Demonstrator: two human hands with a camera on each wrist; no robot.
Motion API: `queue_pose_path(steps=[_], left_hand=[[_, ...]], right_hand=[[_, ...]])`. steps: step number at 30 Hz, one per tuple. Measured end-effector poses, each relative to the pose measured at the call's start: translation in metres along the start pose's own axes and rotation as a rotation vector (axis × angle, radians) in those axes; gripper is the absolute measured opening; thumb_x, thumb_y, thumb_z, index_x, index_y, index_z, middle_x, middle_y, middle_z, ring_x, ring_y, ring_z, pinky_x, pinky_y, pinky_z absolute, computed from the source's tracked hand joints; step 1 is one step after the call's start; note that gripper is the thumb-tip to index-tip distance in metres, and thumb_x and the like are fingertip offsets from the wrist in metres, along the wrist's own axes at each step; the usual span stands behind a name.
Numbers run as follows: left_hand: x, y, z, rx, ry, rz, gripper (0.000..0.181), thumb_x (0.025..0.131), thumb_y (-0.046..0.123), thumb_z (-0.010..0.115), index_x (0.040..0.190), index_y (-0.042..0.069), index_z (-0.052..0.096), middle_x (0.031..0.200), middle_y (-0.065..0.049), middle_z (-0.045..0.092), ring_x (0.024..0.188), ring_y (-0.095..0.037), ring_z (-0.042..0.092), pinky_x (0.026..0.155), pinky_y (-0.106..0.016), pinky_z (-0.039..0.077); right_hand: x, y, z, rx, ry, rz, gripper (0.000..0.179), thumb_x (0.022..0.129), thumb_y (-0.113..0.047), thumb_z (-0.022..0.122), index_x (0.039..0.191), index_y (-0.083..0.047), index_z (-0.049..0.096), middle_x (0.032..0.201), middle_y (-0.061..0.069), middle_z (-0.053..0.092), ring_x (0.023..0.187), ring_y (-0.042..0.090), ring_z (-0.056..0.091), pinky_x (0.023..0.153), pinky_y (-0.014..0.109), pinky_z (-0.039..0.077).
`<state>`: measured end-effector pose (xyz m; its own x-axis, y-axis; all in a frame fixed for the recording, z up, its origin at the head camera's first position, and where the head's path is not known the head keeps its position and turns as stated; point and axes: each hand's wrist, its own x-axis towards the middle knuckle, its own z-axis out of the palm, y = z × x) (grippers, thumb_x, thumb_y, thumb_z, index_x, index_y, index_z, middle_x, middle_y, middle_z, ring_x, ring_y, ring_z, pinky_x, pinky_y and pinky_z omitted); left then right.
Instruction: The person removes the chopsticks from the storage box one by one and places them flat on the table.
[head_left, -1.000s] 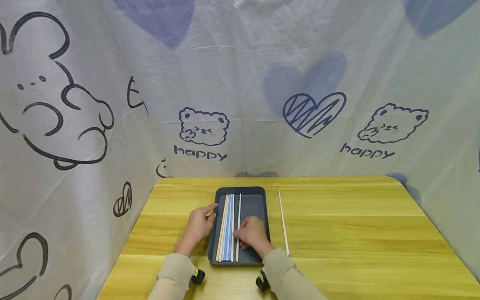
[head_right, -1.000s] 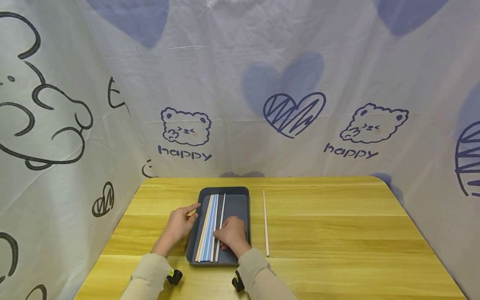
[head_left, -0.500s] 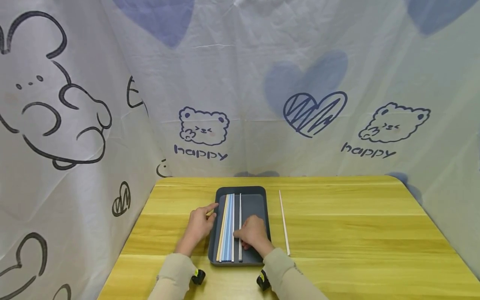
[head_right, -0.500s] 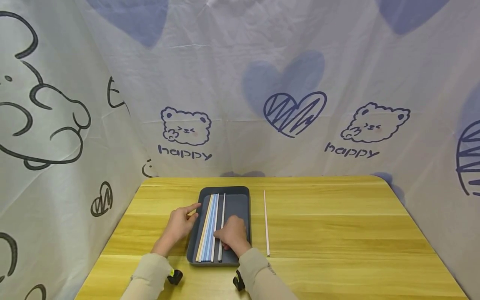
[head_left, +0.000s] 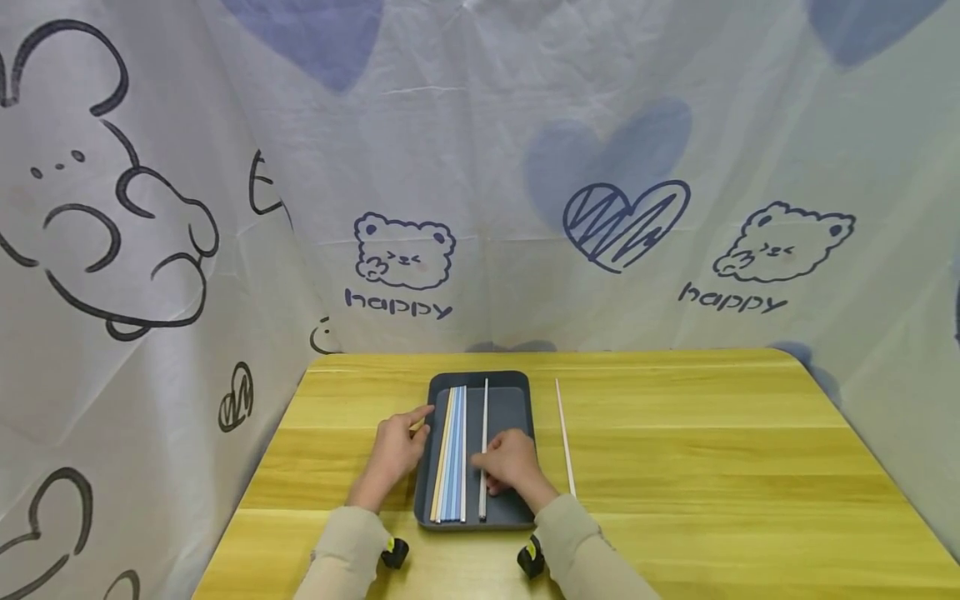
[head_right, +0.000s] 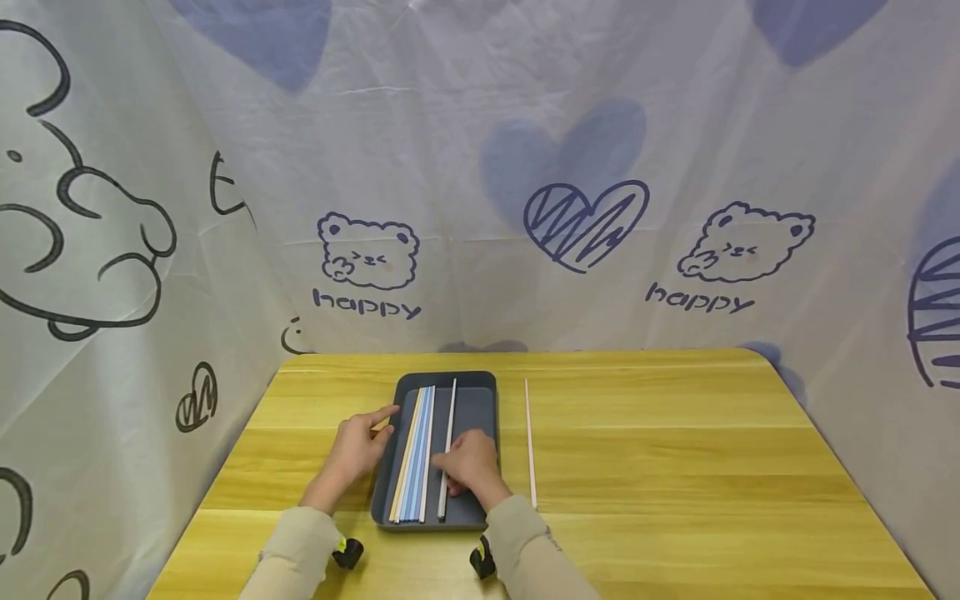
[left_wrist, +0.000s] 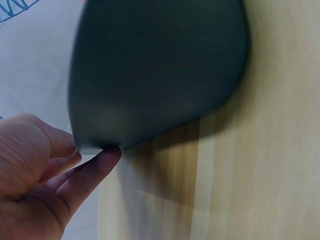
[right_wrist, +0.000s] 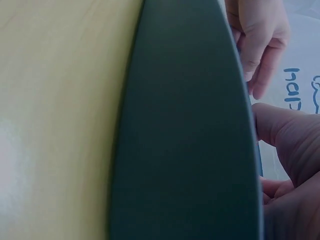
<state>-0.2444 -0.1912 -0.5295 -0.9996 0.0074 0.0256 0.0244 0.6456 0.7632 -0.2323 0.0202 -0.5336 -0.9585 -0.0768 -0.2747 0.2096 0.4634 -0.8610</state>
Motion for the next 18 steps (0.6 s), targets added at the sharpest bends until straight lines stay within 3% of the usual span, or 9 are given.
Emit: queue_pose_path(steps=[8, 18], left_hand=[[0.000, 0.000, 0.001, 0.003, 0.000, 0.000, 0.043, 0.105, 0.005, 0.062, 0.148, 0.009, 0.062, 0.148, -0.026, 0.060, 0.051, -0.011, 0.052, 0.044, -0.023, 0.042], [0.000, 0.001, 0.001, 0.013, 0.008, 0.010, 0.042, 0.105, 0.005, 0.062, 0.146, 0.009, 0.063, 0.151, -0.021, 0.059, 0.052, -0.011, 0.053, 0.045, -0.023, 0.043]], right_hand=[[-0.004, -0.005, -0.007, 0.118, -0.020, -0.002, 0.014, 0.084, -0.004, 0.076, 0.089, 0.000, 0.064, 0.064, 0.007, 0.062, 0.044, 0.013, 0.062, 0.051, 0.035, 0.061], [-0.009, -0.015, -0.031, 0.206, -0.035, -0.017, 0.026, 0.084, -0.003, 0.073, 0.106, 0.001, 0.060, 0.065, 0.007, 0.062, 0.048, 0.014, 0.060, 0.055, 0.041, 0.063]])
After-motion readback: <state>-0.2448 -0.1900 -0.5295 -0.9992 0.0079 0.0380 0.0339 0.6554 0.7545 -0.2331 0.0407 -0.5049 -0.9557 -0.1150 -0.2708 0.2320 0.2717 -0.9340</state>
